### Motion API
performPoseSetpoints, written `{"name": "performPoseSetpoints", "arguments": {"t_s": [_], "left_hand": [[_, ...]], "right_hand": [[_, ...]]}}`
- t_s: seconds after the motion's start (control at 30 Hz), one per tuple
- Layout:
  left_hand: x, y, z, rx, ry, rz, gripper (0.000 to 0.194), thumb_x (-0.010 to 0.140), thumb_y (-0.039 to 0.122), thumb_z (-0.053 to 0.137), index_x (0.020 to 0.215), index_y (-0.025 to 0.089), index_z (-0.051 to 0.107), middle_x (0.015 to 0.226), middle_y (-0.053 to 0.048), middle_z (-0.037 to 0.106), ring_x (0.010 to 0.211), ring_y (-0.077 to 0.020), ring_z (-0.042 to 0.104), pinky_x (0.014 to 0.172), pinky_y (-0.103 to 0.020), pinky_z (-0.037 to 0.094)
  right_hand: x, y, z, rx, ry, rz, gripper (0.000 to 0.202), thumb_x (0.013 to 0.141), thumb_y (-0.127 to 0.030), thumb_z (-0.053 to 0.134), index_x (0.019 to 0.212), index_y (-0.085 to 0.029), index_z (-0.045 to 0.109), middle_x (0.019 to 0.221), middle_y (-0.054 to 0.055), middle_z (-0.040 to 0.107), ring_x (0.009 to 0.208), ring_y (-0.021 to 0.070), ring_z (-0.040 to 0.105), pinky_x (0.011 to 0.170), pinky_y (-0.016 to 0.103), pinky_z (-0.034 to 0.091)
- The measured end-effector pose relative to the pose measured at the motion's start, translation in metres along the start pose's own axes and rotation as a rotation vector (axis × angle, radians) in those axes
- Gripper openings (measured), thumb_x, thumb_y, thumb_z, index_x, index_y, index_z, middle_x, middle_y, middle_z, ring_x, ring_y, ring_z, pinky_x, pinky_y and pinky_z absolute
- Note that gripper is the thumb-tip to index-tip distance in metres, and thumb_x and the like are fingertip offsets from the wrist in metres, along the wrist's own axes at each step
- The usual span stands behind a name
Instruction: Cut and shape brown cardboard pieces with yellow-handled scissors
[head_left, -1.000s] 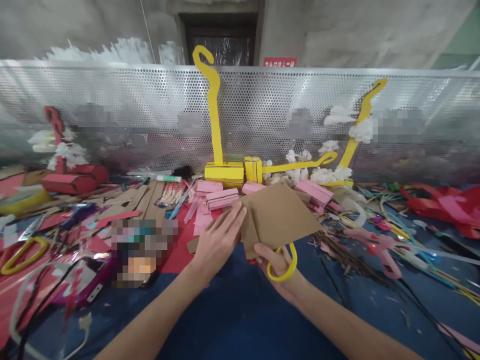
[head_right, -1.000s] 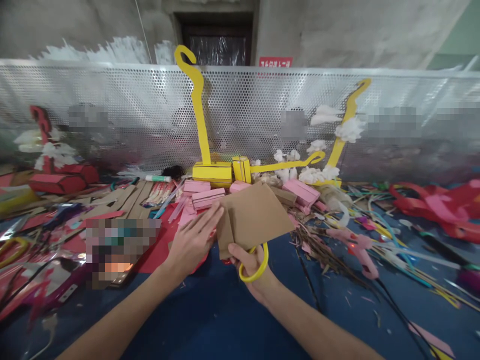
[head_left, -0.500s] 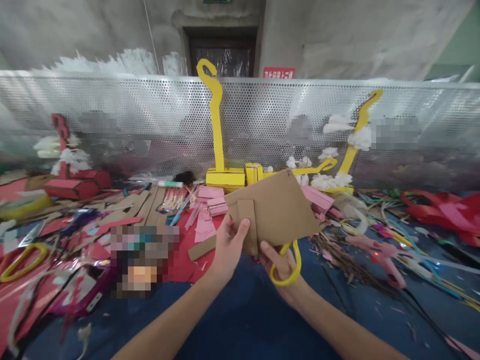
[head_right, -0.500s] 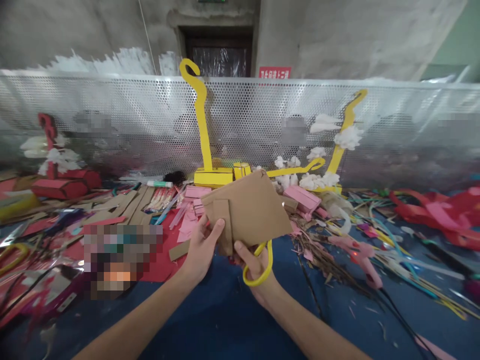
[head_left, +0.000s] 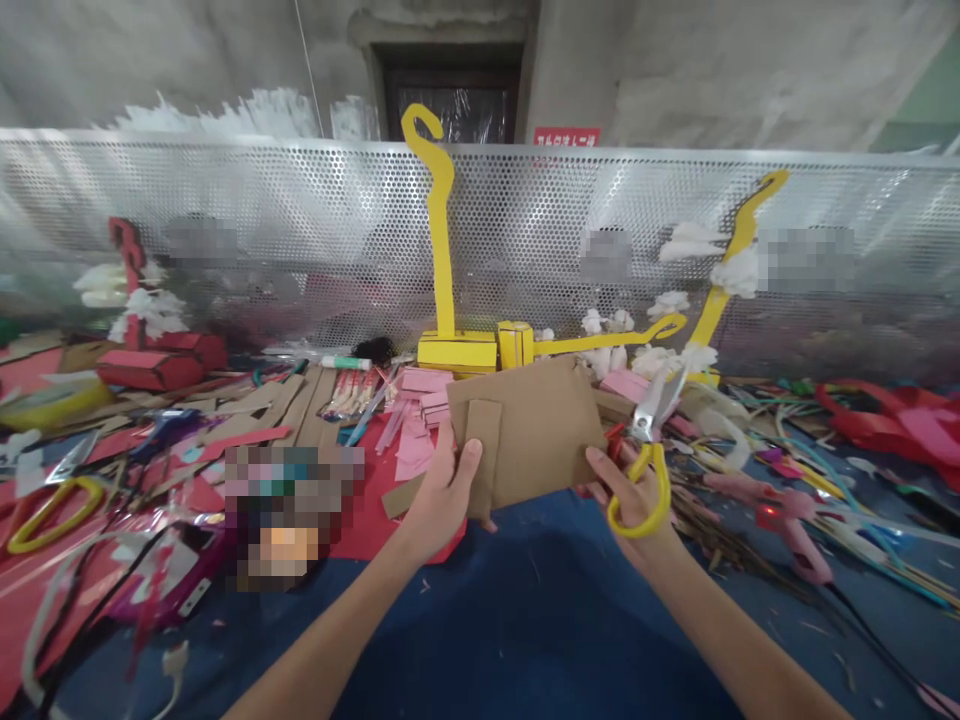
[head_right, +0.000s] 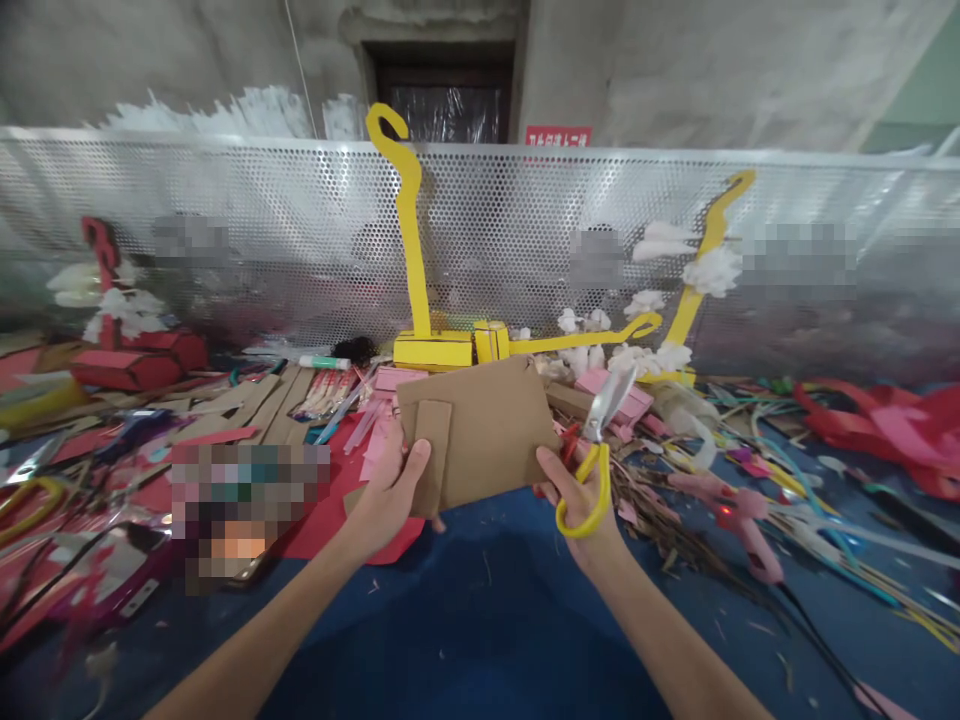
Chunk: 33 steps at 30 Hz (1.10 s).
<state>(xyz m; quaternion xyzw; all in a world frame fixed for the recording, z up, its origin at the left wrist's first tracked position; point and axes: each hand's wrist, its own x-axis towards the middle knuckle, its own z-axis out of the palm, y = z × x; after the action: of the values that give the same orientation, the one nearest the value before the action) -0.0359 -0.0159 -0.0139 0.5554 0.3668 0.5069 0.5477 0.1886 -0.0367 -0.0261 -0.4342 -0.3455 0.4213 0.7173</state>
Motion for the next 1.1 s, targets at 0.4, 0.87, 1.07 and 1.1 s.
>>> {"name": "performPoseSetpoints", "arguments": {"t_s": [0.4,0.87,1.07,1.1], "left_hand": [[0.006,-0.02,0.006,0.169,0.464,0.202,0.048,0.098,0.057,0.046,0.129,0.022,0.057,0.112,-0.01,0.069,0.109,-0.0266,0.065,0.099,-0.04,0.052],[0.008,-0.012,0.007,0.167,0.327,0.305,0.055,0.092,0.04,0.066,0.139,0.02,0.046,0.129,-0.014,0.065,0.118,-0.0273,0.064,0.103,-0.042,0.049],[0.009,-0.015,0.005,0.204,0.364,0.273,0.055,0.095,0.045,0.06,0.142,0.019,0.046,0.127,-0.015,0.066,0.123,-0.0278,0.061,0.109,-0.043,0.044],[0.009,-0.016,0.005,0.192,0.357,0.268,0.057,0.094,0.047,0.06,0.142,0.02,0.046,0.127,-0.015,0.066,0.126,-0.0287,0.06,0.11,-0.044,0.044]], "right_hand": [[-0.017,0.029,0.016,-0.112,0.007,0.016,0.049,0.065,-0.057,0.087,0.09,-0.025,0.06,0.08,0.002,0.07,0.052,0.0129,0.058,0.043,0.024,0.045],[-0.02,0.034,0.016,-0.094,-0.041,0.021,0.047,0.068,-0.055,0.086,0.091,-0.025,0.057,0.078,-0.001,0.068,0.049,0.0118,0.056,0.045,0.026,0.047],[-0.019,0.038,0.014,-0.06,-0.04,0.034,0.046,0.068,-0.053,0.087,0.09,-0.026,0.058,0.079,0.0,0.07,0.053,0.0128,0.058,0.048,0.026,0.046],[-0.019,0.038,0.014,-0.062,-0.037,0.04,0.046,0.068,-0.053,0.087,0.091,-0.026,0.058,0.08,0.0,0.071,0.054,0.0131,0.059,0.048,0.026,0.047]]}}
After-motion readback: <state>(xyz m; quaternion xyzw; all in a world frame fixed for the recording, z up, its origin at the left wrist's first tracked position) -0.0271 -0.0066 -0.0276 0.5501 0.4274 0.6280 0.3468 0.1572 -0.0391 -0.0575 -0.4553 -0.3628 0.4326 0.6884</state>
